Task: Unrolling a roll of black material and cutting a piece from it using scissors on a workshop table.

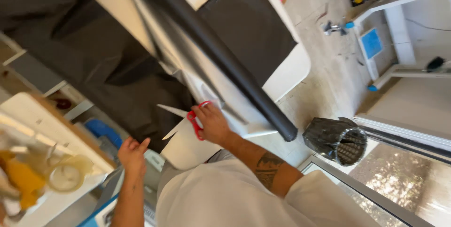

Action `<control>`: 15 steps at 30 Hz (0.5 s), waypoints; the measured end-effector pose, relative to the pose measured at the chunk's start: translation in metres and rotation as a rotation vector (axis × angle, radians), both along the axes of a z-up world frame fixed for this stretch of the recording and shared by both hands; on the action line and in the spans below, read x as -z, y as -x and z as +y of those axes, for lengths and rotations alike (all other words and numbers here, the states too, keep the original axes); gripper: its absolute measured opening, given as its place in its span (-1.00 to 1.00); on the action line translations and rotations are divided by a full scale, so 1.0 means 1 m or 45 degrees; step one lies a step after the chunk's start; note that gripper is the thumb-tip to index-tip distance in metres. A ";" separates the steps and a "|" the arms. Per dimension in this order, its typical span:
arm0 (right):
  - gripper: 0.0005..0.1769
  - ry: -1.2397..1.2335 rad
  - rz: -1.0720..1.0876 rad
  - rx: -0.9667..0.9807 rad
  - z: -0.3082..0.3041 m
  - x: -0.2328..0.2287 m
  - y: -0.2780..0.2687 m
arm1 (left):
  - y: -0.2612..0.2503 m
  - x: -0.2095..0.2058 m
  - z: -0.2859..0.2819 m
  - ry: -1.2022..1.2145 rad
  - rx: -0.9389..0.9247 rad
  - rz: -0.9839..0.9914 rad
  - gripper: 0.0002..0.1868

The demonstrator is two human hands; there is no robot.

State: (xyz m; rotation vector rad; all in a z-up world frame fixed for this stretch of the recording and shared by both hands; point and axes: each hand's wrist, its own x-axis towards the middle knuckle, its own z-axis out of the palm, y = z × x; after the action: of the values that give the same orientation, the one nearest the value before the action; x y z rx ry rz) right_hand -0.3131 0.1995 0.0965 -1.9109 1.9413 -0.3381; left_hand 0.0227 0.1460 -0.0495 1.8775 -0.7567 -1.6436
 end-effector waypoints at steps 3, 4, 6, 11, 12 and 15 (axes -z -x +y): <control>-0.03 0.082 -0.065 -0.077 0.021 0.005 -0.016 | -0.018 0.014 0.008 0.073 -0.073 -0.029 -0.40; -0.05 0.087 -0.031 -0.078 0.027 0.003 -0.011 | -0.006 0.009 0.000 0.083 -0.072 -0.001 -0.46; -0.05 0.074 -0.043 -0.135 0.043 0.008 -0.023 | -0.015 -0.003 0.000 0.101 -0.101 -0.027 -0.51; -0.07 -0.028 -0.094 -0.239 0.064 -0.004 -0.031 | -0.025 -0.014 -0.002 0.149 -0.123 -0.111 -0.60; -0.09 -0.041 -0.112 -0.252 0.062 -0.008 -0.032 | -0.025 -0.020 -0.004 0.185 -0.118 -0.145 -0.63; -0.11 -0.035 -0.122 -0.263 0.058 -0.007 -0.033 | -0.021 -0.035 -0.006 0.223 -0.120 -0.183 -0.67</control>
State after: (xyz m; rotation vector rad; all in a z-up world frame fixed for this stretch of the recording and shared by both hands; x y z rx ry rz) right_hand -0.2806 0.2570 0.1038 -2.0163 1.6625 -0.3342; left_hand 0.0438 0.1402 -0.0149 1.8899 -0.8285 -1.3512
